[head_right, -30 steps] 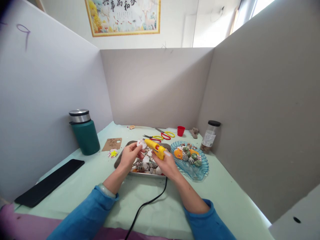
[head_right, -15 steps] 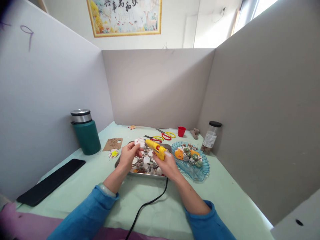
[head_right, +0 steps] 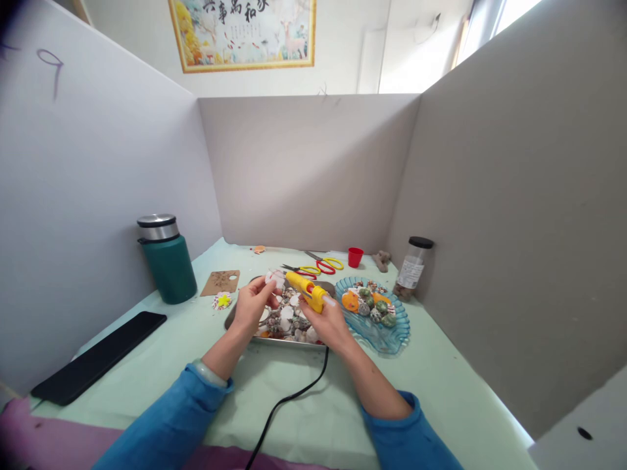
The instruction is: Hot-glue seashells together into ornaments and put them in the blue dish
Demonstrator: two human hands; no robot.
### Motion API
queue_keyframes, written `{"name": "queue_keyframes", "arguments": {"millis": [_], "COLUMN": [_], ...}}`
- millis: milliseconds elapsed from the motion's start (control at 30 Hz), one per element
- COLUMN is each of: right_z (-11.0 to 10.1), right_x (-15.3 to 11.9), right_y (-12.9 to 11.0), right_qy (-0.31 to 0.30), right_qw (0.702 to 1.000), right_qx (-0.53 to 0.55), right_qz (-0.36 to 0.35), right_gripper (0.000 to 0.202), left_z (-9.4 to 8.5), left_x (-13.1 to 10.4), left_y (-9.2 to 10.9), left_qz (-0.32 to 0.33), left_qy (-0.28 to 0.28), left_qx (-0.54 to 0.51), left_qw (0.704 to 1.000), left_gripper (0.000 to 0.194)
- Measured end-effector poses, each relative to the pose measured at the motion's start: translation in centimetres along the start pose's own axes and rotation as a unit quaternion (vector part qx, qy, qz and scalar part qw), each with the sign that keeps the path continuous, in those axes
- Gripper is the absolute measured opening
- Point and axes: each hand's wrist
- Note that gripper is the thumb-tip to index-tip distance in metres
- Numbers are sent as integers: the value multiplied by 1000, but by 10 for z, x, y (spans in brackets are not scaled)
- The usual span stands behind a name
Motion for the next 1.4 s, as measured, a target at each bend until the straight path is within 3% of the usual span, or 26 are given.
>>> {"name": "queue_keyframes", "arguments": {"millis": [600, 900, 1400], "right_z": [0, 1, 2], "right_x": [-1, -2, -1], "right_y": [-7, -7, -5], "right_qy": [13, 5, 6], "right_qw": [1000, 1000, 1000], "right_qx": [3, 13, -6], "right_qz": [14, 22, 12], "right_gripper": [37, 38, 39], "left_z": [-1, 2, 1], "left_x": [3, -1, 1], "left_y": [-5, -3, -11], "left_qz": [10, 0, 11], "left_qy": [7, -51, -52], "left_qx": [18, 28, 35], "left_qw": [1000, 998, 998], "left_gripper": [23, 22, 23]}}
Point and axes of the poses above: each hand's wrist, its own x-axis towards the middle knuckle, its own z-axis out of the palm, y = z × x, and after that the axes turned 2 degrees about x, right-handed
